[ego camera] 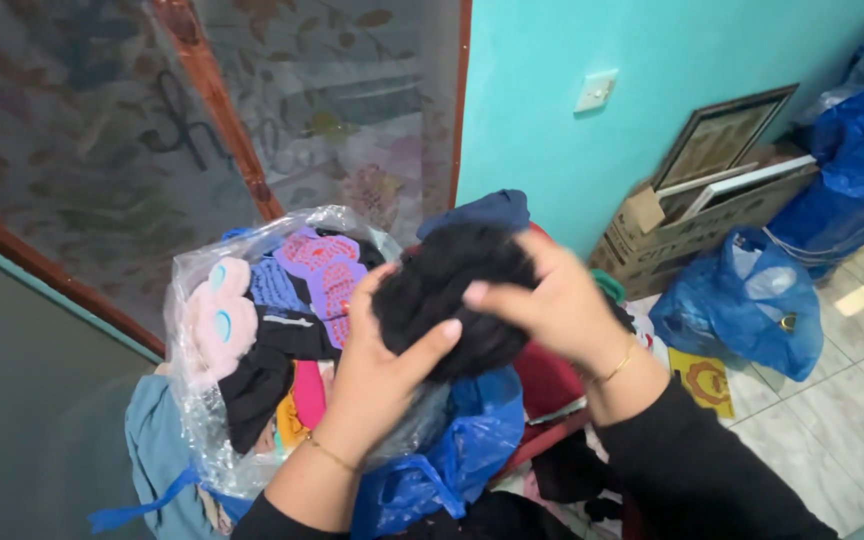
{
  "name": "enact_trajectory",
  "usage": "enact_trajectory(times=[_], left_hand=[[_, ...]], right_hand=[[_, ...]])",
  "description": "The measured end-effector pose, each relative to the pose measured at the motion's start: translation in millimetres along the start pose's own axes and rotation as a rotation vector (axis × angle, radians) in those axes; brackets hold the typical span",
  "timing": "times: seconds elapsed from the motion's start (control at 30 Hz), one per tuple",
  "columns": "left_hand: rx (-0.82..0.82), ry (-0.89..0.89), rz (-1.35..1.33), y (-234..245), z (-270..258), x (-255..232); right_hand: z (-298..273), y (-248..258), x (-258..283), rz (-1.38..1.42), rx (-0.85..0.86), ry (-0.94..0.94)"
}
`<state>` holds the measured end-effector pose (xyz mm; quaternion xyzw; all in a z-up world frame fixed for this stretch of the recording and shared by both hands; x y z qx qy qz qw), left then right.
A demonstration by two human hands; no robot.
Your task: The person folds various garments including shirts, pants, and underwear from a blue plastic bag and places them into a red laundry basket. The person then opens a wardrobe and places some folded items inside before returning to fold more clothes.
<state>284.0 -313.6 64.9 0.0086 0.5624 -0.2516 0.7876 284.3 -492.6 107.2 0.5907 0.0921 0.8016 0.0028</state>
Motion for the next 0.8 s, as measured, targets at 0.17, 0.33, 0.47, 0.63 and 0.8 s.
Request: enact_trajectory(times=[0.17,0.33,0.47,0.63,0.8], left_hand=[[-0.269,0.371,-0.078,15,-1,23],[-0.317,0.45,-0.08,23,-11,41],[-0.317,0.339,-0.084,7,-8,46],[-0.132,0.105,-0.123,-58,-5,30],[0.121,0.424,-0.049,-113,-9,160]], right_hand=[[5,102,-57,-0.033,-0.425,-0.005],[-18,103,-205,-0.863,-0.227,-0.343],[-60,19,-303,-0.688,0.133,-0.493],[-83,-14,-338,-0.471,0.45,-0.385],[-69,102,-321,-0.675,-0.027,-0.554]])
Point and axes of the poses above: each hand's wrist, its own z-axis towards the middle knuckle, its own y-axis out of the back of the hand, x = y × z, the point moved 7 cm from there along z, towards the middle knuckle, and after that the axes turned 10 degrees about -z, right-handed, at the moved point
